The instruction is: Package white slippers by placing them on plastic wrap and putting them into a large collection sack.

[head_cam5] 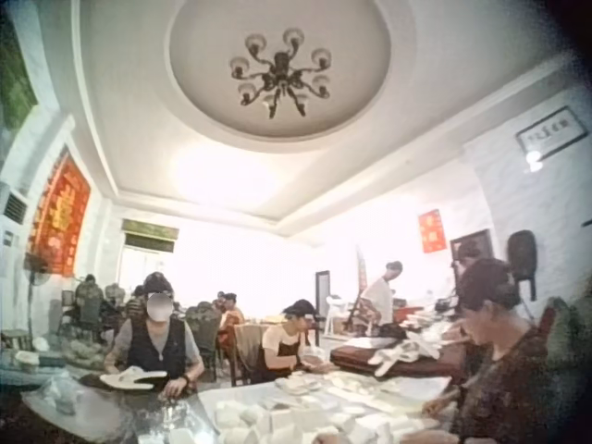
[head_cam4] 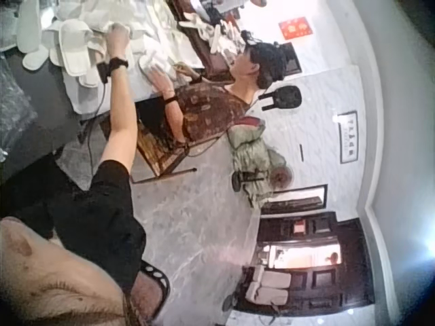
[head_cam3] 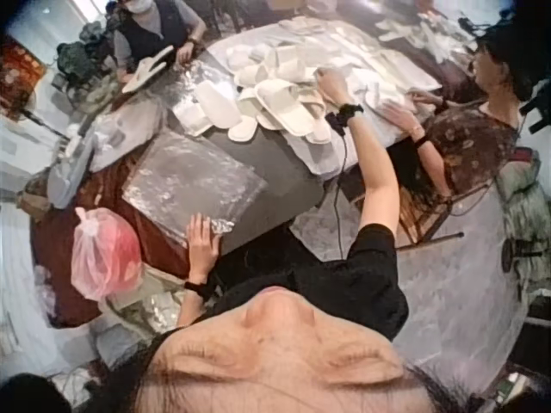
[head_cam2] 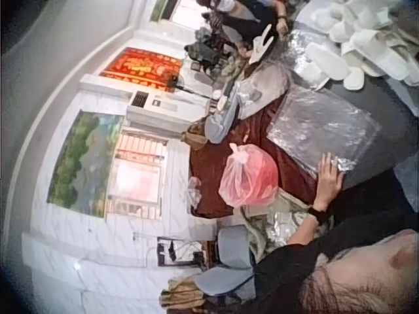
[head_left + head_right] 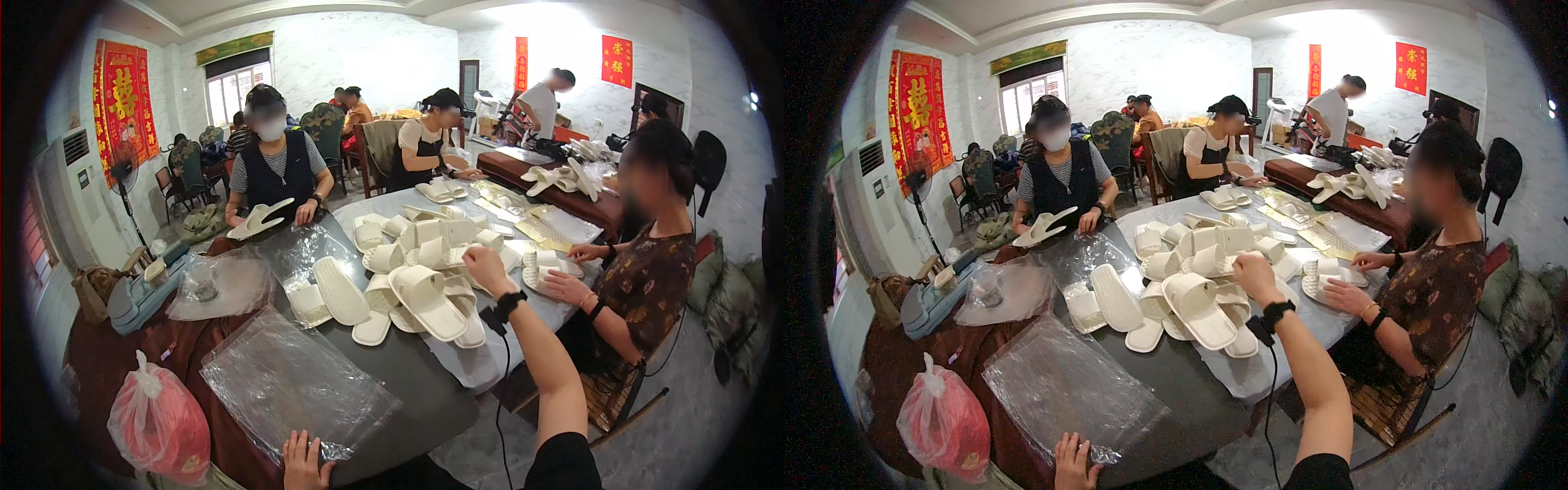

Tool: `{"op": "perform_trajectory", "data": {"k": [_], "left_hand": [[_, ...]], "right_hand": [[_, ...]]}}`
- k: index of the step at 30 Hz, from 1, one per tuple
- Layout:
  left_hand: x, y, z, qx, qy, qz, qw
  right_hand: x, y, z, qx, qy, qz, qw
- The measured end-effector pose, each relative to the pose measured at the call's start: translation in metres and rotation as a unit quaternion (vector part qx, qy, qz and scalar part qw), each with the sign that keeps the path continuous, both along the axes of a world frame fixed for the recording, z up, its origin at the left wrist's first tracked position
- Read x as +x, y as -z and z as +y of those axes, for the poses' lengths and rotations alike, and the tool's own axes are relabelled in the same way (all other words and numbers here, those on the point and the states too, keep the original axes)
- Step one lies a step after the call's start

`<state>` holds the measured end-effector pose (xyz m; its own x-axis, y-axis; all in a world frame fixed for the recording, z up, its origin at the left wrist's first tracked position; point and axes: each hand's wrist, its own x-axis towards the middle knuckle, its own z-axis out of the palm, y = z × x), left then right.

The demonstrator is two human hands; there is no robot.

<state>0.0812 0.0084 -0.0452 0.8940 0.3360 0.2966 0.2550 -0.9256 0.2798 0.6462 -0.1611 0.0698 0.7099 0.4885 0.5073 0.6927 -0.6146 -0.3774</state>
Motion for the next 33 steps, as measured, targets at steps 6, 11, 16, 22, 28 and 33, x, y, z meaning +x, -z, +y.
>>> {"op": "perform_trajectory", "data": {"k": [6, 11, 16, 22, 28, 33], "left_hand": [[0.002, -0.004, 0.0, -0.012, 0.005, -0.008, 1.0], [-0.008, -0.005, -0.006, -0.031, -0.018, 0.0, 0.999], [-0.003, -0.004, -0.005, -0.049, -0.019, -0.003, 0.999], [0.015, 0.008, 0.014, -0.061, 0.067, -0.055, 0.994], [-0.002, -0.001, -0.002, -0.048, -0.005, -0.034, 0.998], [0.001, 0.004, 0.002, -0.036, -0.004, -0.026, 0.999]], "right_hand": [[0.087, 0.015, 0.037, -0.125, -0.018, -0.04, 0.991], [0.116, 0.029, 0.09, -0.217, -0.024, 0.152, 0.964], [0.167, 0.089, 0.105, -0.058, -0.115, 0.167, 0.977], [0.258, 0.073, -0.023, 0.014, -0.283, -0.093, 0.954], [0.147, -0.012, 0.031, 0.267, -0.175, 0.209, 0.924], [0.107, -0.074, -0.027, 0.205, -0.08, -0.051, 0.974]]}}
